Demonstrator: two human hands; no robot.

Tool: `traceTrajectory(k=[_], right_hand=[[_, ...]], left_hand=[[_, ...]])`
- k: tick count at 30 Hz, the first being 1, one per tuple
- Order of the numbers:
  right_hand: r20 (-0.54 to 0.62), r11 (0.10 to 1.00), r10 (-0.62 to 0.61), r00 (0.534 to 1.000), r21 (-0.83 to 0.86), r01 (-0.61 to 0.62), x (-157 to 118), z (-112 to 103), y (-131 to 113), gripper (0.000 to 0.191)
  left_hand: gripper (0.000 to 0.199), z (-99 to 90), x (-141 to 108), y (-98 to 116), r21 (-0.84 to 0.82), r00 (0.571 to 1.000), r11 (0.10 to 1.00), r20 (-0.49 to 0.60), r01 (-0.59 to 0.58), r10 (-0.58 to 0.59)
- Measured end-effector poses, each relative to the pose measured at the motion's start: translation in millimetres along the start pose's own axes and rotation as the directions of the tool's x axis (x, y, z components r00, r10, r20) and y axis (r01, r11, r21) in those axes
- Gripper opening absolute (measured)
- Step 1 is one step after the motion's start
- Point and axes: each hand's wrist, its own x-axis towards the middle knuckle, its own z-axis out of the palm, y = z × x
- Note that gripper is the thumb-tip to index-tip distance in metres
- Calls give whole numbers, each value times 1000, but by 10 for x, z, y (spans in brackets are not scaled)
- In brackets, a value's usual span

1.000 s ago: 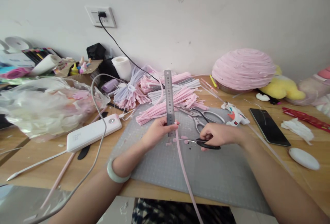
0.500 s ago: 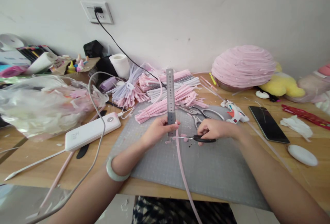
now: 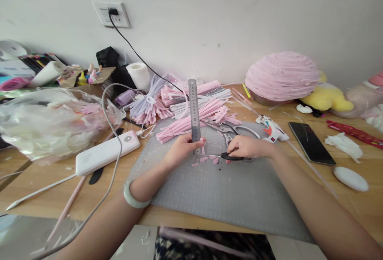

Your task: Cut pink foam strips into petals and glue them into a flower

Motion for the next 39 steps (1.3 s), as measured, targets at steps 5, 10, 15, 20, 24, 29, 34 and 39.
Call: traceTrajectory(k=[5, 10, 15, 20, 24, 29, 34, 39], right_hand=[[18, 996, 93, 996, -19, -92, -26, 22, 28, 38], [-76, 985, 98, 992, -134, -108, -149, 81, 56, 37], [-268, 958, 148, 952, -200, -205, -269, 70, 41, 35], [-324, 960, 194, 926, -131, -247, -297, 47, 19, 39], [-435, 935, 193, 880, -190, -299, -283, 57, 31, 37], [-625, 909, 211, 751, -157, -386, -200, 109, 57, 29], [-718, 933, 123, 685, -151, -326, -90, 194, 41, 19], [-764, 998, 17, 645, -31, -63, 53, 393, -116, 16]], left_hand=[[30, -9, 12, 8, 70, 999, 997, -28, 18, -16], [32, -76, 52, -2, 237, 992, 971, -122, 27, 2], [31, -137, 107, -43, 354, 995, 935, -95, -4, 41], [32, -124, 108, -58, 305, 998, 952, -42, -31, 46], [30, -118, 108, -84, 283, 998, 958, -17, -52, 59], [30, -124, 112, -84, 236, 998, 970, -24, -57, 65], [30, -96, 68, -16, 141, 999, 990, -39, -31, 37], [32, 8, -25, 41, -34, 1000, 999, -23, 7, -8]])
